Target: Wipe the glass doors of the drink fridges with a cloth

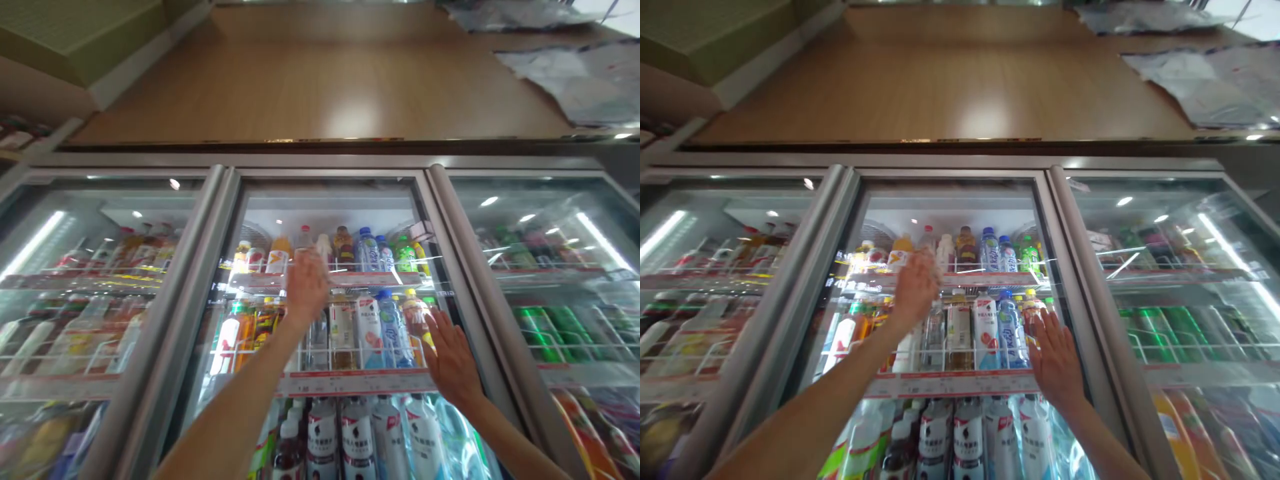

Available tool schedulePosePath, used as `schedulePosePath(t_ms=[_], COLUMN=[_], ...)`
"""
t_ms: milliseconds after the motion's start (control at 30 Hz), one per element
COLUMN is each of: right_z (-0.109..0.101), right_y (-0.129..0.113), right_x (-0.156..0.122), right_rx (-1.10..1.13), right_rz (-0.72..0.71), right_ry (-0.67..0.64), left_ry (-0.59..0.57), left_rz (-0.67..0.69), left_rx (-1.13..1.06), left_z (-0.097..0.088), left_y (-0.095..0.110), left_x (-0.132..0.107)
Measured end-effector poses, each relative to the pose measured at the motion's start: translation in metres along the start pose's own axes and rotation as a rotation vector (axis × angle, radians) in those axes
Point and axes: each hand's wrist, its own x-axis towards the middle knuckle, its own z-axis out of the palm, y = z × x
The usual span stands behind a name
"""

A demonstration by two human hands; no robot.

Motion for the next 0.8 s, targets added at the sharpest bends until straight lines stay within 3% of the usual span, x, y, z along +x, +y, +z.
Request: schedulePosePath(t_ms=[67,100,233,300,367,467,533,600,700,767,800], right_z=[-0.001,-0.001,-0.005,-0.008,-0.011,-0.02,-0.03,-0.042,-0.061,-0.071,-0.075], right_y=[0.001,0.001,-0.003,-0.008,-0.011,-0.006,0.007,0.024,0.051,0.064,0.07], right_x=[0.001,0.001,0.001,-0.001,-0.004,-0.007,-0.007,-0.006,-0.007,-0.012,-0.016], right_rx=[-0.005,-0.01,-0.036,-0.036,-0.022,-0.018,-0.037,-0.065,-0.086,-0.085,-0.08], right_rz=[-0.006,-0.006,0.037,0.052,0.053,0.053,0.057,0.058,0.04,0.027,0.022], right_ry=[-0.007,-0.021,-0.063,-0.052,-0.054,-0.094,-0.103,-0.084,-0.062,-0.076,-0.086], left_ry=[-0.041,-0.037,0.106,0.127,0.063,-0.095,-0.161,-0.163,-0.102,-0.091,-0.099], left_rz=[0.132,0.145,-0.122,-0.186,-0.087,0.242,0.4,0.399,0.256,0.267,0.317], left_rx=[-0.036,-0.045,-0.022,-0.024,-0.057,-0.15,-0.203,-0.225,-0.233,-0.255,-0.271], left_z=[0.001,-0.003,-0.023,-0.019,-0.006,0.013,0.021,0.028,0.04,0.048,0.052], left_y=[0.012,0.007,-0.062,-0.072,-0.044,0.031,0.067,0.082,0.099,0.127,0.147], left_x=[-0.01,-0.012,-0.001,0.006,0.006,-0.001,0.003,0.02,0.054,0.056,0.045])
